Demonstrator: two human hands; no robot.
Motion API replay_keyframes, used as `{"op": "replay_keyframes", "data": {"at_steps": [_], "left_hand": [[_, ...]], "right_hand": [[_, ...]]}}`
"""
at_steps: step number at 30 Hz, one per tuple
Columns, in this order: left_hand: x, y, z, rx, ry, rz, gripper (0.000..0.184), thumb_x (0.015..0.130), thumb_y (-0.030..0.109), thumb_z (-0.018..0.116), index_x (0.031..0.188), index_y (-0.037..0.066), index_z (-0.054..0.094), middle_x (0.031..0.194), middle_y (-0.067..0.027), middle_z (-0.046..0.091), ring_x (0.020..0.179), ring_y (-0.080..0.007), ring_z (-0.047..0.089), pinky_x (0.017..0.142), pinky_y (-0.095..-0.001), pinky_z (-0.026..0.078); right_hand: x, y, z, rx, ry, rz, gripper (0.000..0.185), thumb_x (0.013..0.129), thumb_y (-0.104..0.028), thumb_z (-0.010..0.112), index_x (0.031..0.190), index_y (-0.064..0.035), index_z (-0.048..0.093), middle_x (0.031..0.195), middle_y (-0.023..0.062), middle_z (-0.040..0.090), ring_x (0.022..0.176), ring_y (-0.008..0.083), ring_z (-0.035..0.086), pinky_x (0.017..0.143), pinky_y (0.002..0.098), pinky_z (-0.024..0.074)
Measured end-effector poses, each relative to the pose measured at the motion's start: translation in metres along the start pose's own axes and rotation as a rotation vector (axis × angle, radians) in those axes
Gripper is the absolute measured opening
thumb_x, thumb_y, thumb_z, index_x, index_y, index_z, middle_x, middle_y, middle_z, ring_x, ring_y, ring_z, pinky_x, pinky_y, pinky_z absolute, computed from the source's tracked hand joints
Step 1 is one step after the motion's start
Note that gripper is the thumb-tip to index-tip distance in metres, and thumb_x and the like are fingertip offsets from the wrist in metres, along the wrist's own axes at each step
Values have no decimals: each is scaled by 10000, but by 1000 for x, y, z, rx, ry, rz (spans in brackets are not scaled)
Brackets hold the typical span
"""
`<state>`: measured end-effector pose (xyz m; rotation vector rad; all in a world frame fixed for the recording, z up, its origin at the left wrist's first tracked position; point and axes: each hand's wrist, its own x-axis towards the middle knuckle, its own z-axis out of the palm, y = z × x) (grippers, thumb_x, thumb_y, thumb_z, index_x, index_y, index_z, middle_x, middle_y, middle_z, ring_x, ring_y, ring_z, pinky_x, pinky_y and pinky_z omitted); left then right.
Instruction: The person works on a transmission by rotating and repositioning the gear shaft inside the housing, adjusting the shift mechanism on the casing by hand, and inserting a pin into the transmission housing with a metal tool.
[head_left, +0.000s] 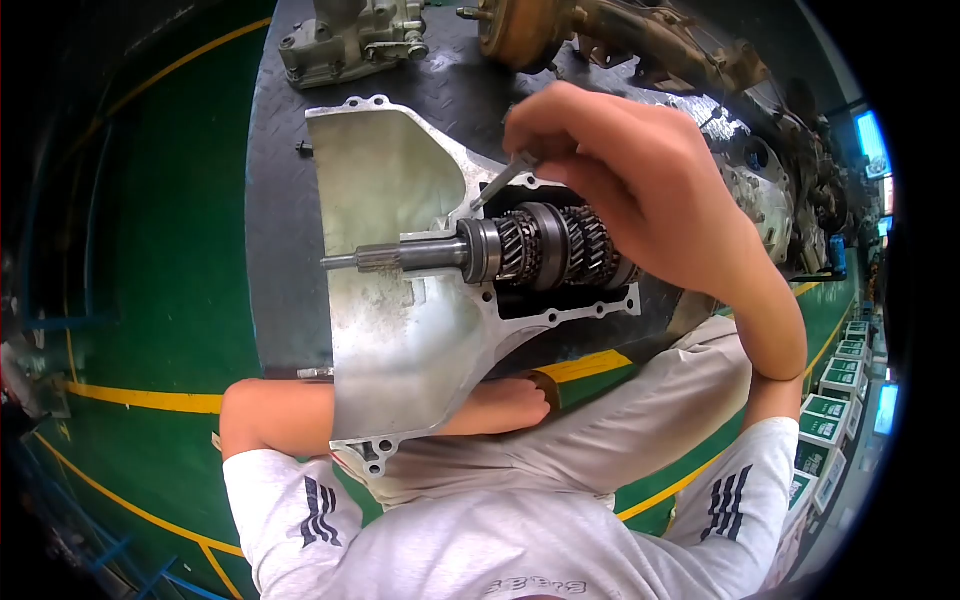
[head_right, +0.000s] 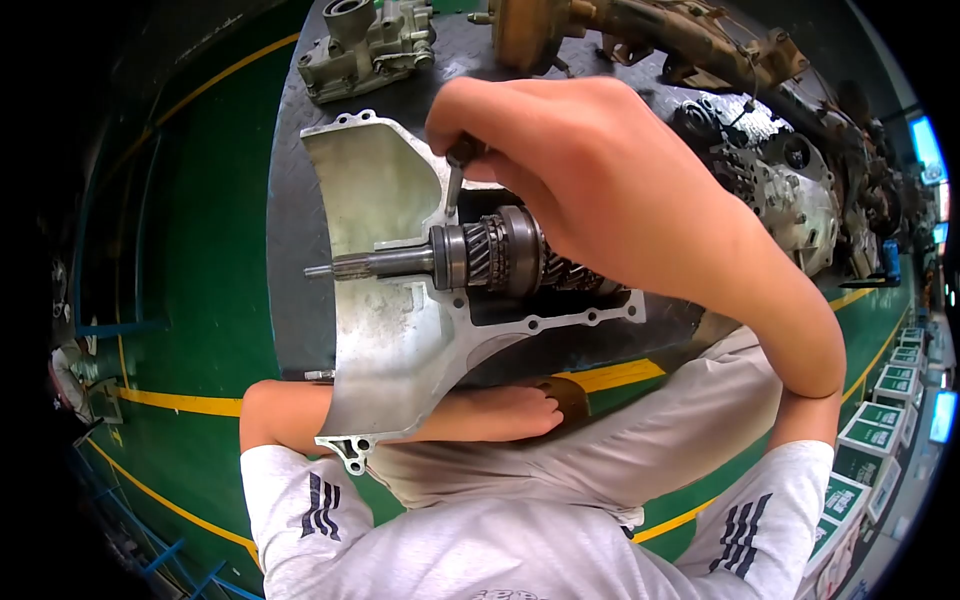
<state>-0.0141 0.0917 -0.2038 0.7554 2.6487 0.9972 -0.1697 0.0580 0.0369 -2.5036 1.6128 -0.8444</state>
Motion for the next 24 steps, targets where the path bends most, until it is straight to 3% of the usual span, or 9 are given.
{"op": "replay_keyframes", "data": {"at_steps": [3,5,8,11,14,18,21,22,24], "left_hand": [[-8,6,4,-9,-23,2,129,973,86,497,988,-14,578,999,-172,604,964,-337,613,811,-430,517],[-15,8,6,-10,-40,-9,132,976,87,494,990,-15,577,1000,-174,604,965,-339,614,811,-432,516],[-19,11,9,-20,-59,-21,137,980,89,490,994,-16,577,1003,-177,604,967,-342,614,812,-435,515],[-21,12,11,-37,-67,-28,143,984,91,485,997,-18,576,1006,-180,603,969,-345,615,812,-438,515],[-18,14,13,-46,-71,-31,148,989,92,480,1001,-20,576,1008,-183,603,971,-348,616,812,-441,514],[-17,16,15,-65,-77,-38,155,994,95,474,1005,-22,575,1012,-188,603,973,-353,616,812,-445,512],[-18,18,18,-78,-85,-42,160,999,96,469,1009,-24,574,1015,-191,602,975,-356,617,812,-447,511],[-18,19,19,-82,-88,-43,162,1000,97,468,1010,-24,574,1016,-192,602,976,-357,617,812,-448,511],[-18,21,20,-93,-90,-46,165,1003,98,464,1012,-25,574,1017,-194,602,977,-359,617,812,-450,510]], "right_hand": [[7,2,-6,-28,-53,87,196,875,-11,728,1036,-23,618,815,154,589,696,348,583,621,383,483],[10,7,-4,-111,32,-12,206,887,-97,760,1015,-33,612,750,171,533,647,379,521,577,406,443],[15,1,-19,-358,-246,114,249,888,-153,775,1050,-36,627,710,172,525,645,402,502,571,413,432],[16,-5,-21,-258,-304,356,262,884,-174,782,1064,-45,642,684,158,541,652,399,536,585,410,440],[4,1,-14,-52,-85,120,297,862,-179,795,1095,-55,658,710,140,595,675,377,589,614,416,463],[10,-3,-16,-162,-97,31,374,844,-146,785,1182,-65,648,781,141,623,727,375,605,652,428,476],[21,-16,-22,-543,-648,439,397,811,-137,783,1176,-65,643,866,147,636,802,370,624,688,442,487],[14,-9,-16,-396,-324,237,309,827,-183,783,1070,-55,642,825,144,627,772,367,626,656,438,484],[8,0,-12,-238,-25,-32,324,832,-316,787,925,-51,627,702,115,608,683,363,628,587,417,478]]}}
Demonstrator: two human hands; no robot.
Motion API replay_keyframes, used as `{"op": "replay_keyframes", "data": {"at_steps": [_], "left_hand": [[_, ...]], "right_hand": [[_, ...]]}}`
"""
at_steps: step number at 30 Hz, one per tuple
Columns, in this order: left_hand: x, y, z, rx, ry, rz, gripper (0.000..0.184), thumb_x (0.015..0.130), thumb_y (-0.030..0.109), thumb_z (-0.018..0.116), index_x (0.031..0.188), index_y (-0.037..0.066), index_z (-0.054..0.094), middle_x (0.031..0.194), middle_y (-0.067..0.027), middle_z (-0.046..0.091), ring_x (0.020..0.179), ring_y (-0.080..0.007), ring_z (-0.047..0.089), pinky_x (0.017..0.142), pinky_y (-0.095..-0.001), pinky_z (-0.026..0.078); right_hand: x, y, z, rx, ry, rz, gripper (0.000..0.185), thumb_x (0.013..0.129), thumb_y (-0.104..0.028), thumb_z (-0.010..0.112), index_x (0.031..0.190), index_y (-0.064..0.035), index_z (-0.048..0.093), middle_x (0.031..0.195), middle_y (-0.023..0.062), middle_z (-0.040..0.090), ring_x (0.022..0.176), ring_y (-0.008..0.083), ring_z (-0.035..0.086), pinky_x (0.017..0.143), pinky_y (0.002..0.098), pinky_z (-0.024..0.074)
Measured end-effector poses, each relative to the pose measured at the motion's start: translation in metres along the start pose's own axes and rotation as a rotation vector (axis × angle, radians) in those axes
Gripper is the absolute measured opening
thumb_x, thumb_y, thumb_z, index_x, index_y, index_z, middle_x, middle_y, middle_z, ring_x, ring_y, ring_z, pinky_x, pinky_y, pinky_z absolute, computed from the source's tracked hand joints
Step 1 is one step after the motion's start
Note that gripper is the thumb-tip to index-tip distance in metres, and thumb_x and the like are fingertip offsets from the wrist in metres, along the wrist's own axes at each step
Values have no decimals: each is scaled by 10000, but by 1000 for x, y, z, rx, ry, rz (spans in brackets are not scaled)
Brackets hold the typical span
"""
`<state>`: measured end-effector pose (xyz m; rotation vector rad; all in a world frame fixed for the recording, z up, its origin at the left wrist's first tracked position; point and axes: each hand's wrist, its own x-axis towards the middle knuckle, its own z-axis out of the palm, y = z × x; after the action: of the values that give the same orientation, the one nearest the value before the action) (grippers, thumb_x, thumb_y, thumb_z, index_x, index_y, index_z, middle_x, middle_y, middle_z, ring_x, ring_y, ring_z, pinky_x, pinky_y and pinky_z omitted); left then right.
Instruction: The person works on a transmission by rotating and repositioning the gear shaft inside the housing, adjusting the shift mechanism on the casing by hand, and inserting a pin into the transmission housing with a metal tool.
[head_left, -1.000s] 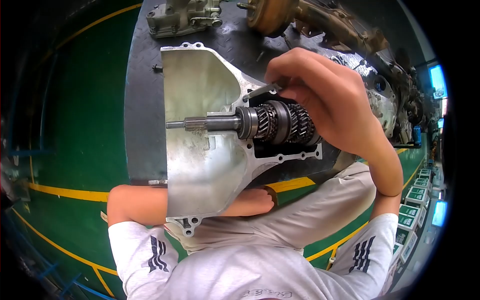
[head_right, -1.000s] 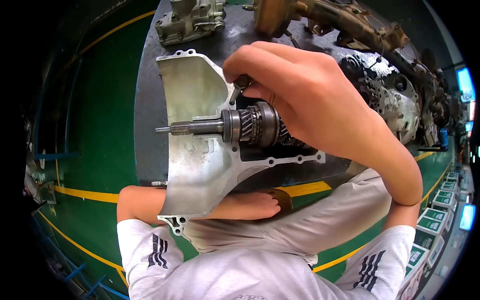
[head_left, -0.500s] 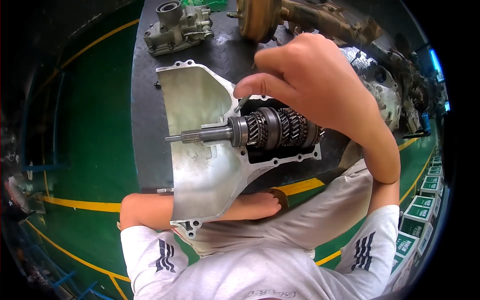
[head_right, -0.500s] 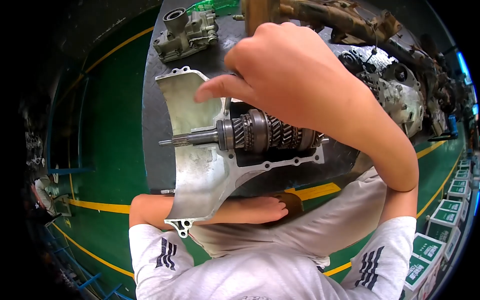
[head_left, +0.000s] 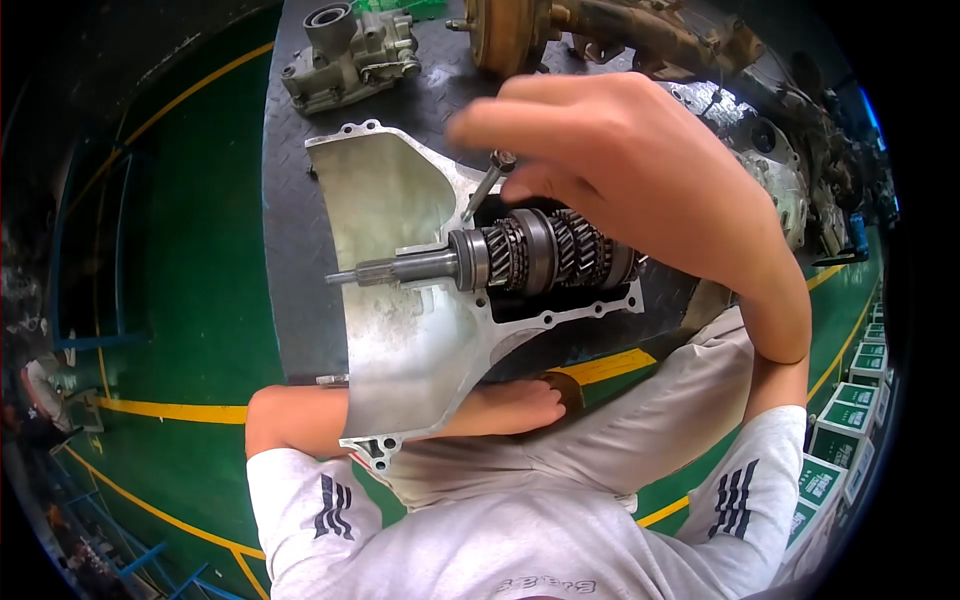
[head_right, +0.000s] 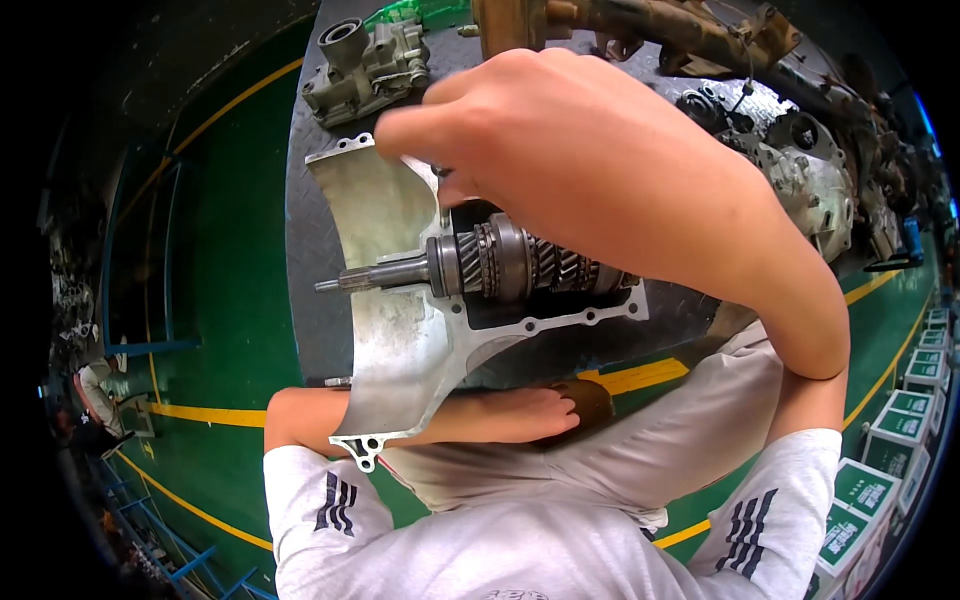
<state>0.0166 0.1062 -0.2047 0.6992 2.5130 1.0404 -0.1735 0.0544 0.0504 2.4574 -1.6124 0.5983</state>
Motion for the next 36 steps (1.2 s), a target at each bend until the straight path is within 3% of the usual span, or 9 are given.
{"op": "replay_keyframes", "data": {"at_steps": [5,7,13,18,21,23,26,32,36], "left_hand": [[1,3,5,-13,-7,-6,166,1008,95,458,1005,-31,566,1010,-203,596,967,-370,614,806,-457,505],[0,6,-1,11,3,12,153,1005,80,459,970,-41,547,975,-216,578,930,-389,600,786,-465,492],[-8,19,-32,62,-138,-92,355,1073,243,387,1288,1,531,1306,-159,556,1231,-291,550,1012,-390,461],[-54,16,-63,-1723,230,-124,519,1081,383,383,1458,28,423,1495,-104,443,1390,-234,438,1164,-382,354],[-65,19,-64,-2571,216,-222,635,1086,467,381,1559,45,358,1609,-71,375,1485,-200,370,1255,-376,290],[-67,18,-58,-3188,189,-454,701,1113,501,235,1631,28,220,1707,-76,234,1552,-218,275,1289,-381,227],[-64,16,-51,-2959,221,-242,713,1112,515,237,1632,28,213,1708,-95,224,1554,-291,266,1288,-421,231],[-77,42,-115,-3343,234,-886,629,1099,447,412,1539,2,350,1583,-141,394,1487,-251,385,1248,-406,333],[-67,13,-66,-3296,238,-674,683,1104,478,363,1540,-46,311,1588,-179,372,1503,-320,349,1256,-473,307]], "right_hand": [[11,-13,-14,-393,-519,232,279,817,-240,782,989,-73,638,727,97,621,700,359,636,609,408,489],[-1,0,-7,-149,-91,31,285,857,-276,773,853,-52,598,705,114,613,664,349,626,577,395,475],[5,-8,-10,-279,-225,93,237,855,-218,767,917,-43,620,704,133,600,694,391,621,610,450,479],[7,-2,-11,-50,-78,-38,289,846,-234,783,870,-18,593,724,144,607,686,401,614,610,464,474],[6,-7,-20,-262,-416,141,294,796,-192,803,903,-17,592,773,129,630,708,389,626,629,477,480],[3,-6,-7,-97,-19,-13,303,764,-164,812,918,-22,593,806,108,647,716,357,642,630,473,484],[2,-9,0,-145,-67,6,293,768,-178,812,912,-35,601,796,97,650,704,331,648,618,458,484],[-2,-8,2,-145,-61,-28,311,765,-207,814,924,-43,602,803,95,652,707,327,649,618,451,493],[2,-11,-5,-274,-306,131,325,772,-191,811,973,-48,601,848,105,661,733,325,654,628,445,498]]}}
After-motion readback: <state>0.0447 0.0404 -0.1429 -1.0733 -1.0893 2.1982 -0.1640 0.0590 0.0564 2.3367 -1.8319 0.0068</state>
